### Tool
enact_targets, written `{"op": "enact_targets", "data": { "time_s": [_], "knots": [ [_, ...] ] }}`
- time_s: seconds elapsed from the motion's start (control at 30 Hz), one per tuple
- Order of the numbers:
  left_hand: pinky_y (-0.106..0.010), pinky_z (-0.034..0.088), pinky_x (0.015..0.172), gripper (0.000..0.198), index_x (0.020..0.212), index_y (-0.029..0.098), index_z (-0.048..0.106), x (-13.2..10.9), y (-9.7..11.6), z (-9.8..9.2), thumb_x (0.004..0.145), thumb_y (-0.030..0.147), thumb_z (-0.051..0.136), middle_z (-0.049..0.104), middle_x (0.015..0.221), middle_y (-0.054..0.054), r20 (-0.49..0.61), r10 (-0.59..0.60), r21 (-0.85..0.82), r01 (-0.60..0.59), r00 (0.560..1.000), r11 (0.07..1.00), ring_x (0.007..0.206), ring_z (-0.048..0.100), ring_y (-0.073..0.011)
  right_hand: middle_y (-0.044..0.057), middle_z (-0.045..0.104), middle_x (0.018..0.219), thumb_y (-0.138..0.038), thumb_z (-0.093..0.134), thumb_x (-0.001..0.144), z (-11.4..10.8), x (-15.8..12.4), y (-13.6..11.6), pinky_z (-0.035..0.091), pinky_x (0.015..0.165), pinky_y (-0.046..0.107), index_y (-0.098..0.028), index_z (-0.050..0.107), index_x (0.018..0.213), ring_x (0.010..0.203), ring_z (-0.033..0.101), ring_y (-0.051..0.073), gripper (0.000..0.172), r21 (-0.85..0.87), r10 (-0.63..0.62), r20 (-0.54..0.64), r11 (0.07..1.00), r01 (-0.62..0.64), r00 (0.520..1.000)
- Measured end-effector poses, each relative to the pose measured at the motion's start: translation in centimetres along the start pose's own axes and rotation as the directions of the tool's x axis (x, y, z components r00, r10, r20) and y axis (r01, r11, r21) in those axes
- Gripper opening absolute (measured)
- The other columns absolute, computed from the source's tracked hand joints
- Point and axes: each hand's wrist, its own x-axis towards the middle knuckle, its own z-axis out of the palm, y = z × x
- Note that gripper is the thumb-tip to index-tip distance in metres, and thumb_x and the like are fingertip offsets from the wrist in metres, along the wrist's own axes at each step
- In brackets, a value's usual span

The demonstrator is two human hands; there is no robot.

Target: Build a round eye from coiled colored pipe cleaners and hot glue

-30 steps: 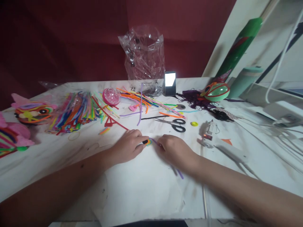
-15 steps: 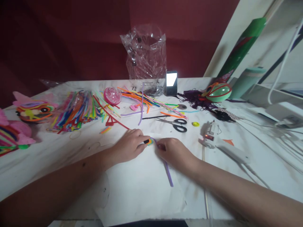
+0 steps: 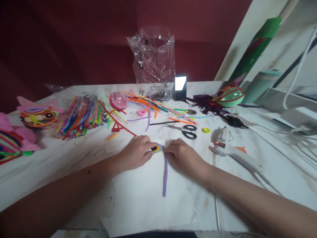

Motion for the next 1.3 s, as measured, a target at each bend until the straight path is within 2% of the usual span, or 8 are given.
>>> {"op": "enact_targets", "data": {
  "time_s": [0.13, 0.33, 0.53, 0.63, 0.77, 0.83, 0.97, 1.3],
  "knots": [
    [-0.033, 0.037, 0.079, 0.027, 0.112, 0.024, 0.059, 0.1, 0.0, 0.0, 0.089, 0.029, 0.046, 0.054, 0.092, -0.005, 0.001, -0.002, -0.003, 0.002, 1.000, 1.000, 0.088, 0.050, -0.0200, 0.011, 0.066, 0.081, -0.012, 0.044, 0.086, -0.1, 0.2, 0.7, 0.047, 0.068, 0.034, -0.016, 0.071, 0.087, 0.078, 0.056, 0.021, 0.027, -0.077, -0.236, -0.048, 0.970, 0.232, 0.971],
    [-0.034, 0.037, 0.080, 0.028, 0.112, 0.023, 0.059, 0.0, 0.0, -0.1, 0.088, 0.027, 0.048, 0.054, 0.092, -0.006, 0.014, -0.002, -0.013, 0.002, 1.000, 1.000, 0.090, 0.050, -0.0206, 0.007, 0.066, 0.086, -0.011, 0.051, 0.083, 0.0, 0.7, 1.7, 0.051, 0.072, 0.030, -0.021, 0.068, 0.086, 0.083, 0.059, 0.017, 0.020, 0.054, -0.209, -0.091, 0.975, 0.214, 0.974],
    [-0.034, 0.038, 0.080, 0.027, 0.111, 0.023, 0.060, 0.1, 0.0, -0.1, 0.088, 0.027, 0.048, 0.054, 0.091, -0.005, 0.016, -0.009, -0.019, 0.009, 1.000, 1.000, 0.089, 0.050, -0.0204, 0.010, 0.068, 0.093, -0.008, 0.050, 0.083, 0.3, 1.0, 1.8, 0.050, 0.077, 0.035, -0.018, 0.067, 0.086, 0.091, 0.058, 0.020, 0.020, 0.030, -0.381, -0.099, 0.922, 0.386, 0.919],
    [-0.034, 0.038, 0.079, 0.027, 0.111, 0.022, 0.059, 0.1, 0.0, -0.1, 0.087, 0.027, 0.048, 0.055, 0.092, -0.006, 0.022, -0.011, -0.023, 0.011, 1.000, 1.000, 0.089, 0.050, -0.0205, 0.009, 0.069, 0.088, -0.009, 0.048, 0.083, -0.1, 1.1, 1.4, 0.051, 0.075, 0.034, -0.018, 0.065, 0.091, 0.087, 0.060, 0.019, 0.021, 0.058, -0.349, -0.086, 0.933, 0.354, 0.933],
    [-0.035, 0.039, 0.080, 0.027, 0.111, 0.021, 0.059, 0.1, -0.1, 0.0, 0.088, 0.027, 0.048, 0.055, 0.092, -0.006, 0.022, -0.013, -0.027, 0.014, 1.000, 1.000, 0.089, 0.051, -0.0206, 0.007, 0.068, 0.081, -0.010, 0.044, 0.084, -0.6, 1.6, 0.8, 0.051, 0.067, 0.029, -0.016, 0.062, 0.096, 0.076, 0.061, 0.017, 0.023, 0.062, -0.181, -0.039, 0.981, 0.184, 0.983],
    [-0.035, 0.039, 0.080, 0.027, 0.111, 0.021, 0.059, 0.1, 0.0, 0.0, 0.088, 0.028, 0.048, 0.055, 0.092, -0.006, 0.019, -0.015, -0.023, 0.016, 1.000, 1.000, 0.089, 0.051, -0.0207, 0.007, 0.067, 0.078, -0.009, 0.044, 0.083, -0.5, 2.1, 0.6, 0.050, 0.065, 0.028, -0.016, 0.063, 0.092, 0.072, 0.060, 0.016, 0.022, 0.017, -0.152, -0.017, 0.988, 0.153, 0.988],
    [-0.035, 0.040, 0.080, 0.023, 0.105, 0.020, 0.061, 0.1, 0.0, -0.1, 0.086, 0.027, 0.049, 0.056, 0.091, -0.006, 0.016, -0.026, -0.016, 0.026, 1.000, 1.000, 0.089, 0.052, -0.0210, 0.007, 0.065, 0.073, -0.006, 0.045, 0.080, 0.3, 2.6, 0.7, 0.047, 0.064, 0.029, -0.015, 0.065, 0.086, 0.072, 0.058, 0.018, 0.022, -0.068, -0.209, -0.014, 0.976, 0.207, 0.978],
    [-0.035, 0.042, 0.083, 0.030, 0.108, 0.015, 0.057, -0.4, -0.4, 0.6, 0.077, 0.019, 0.057, 0.064, 0.091, -0.006, -0.076, -0.108, -0.159, 0.094, 0.991, 0.983, 0.088, 0.057, -0.0204, 0.008, 0.058, 0.073, -0.010, 0.042, 0.087, 1.7, 2.3, 1.2, 0.045, 0.063, 0.030, -0.013, 0.066, 0.100, 0.072, 0.053, 0.020, 0.028, -0.163, -0.270, -0.062, 0.952, 0.257, 0.961]
  ]
}}
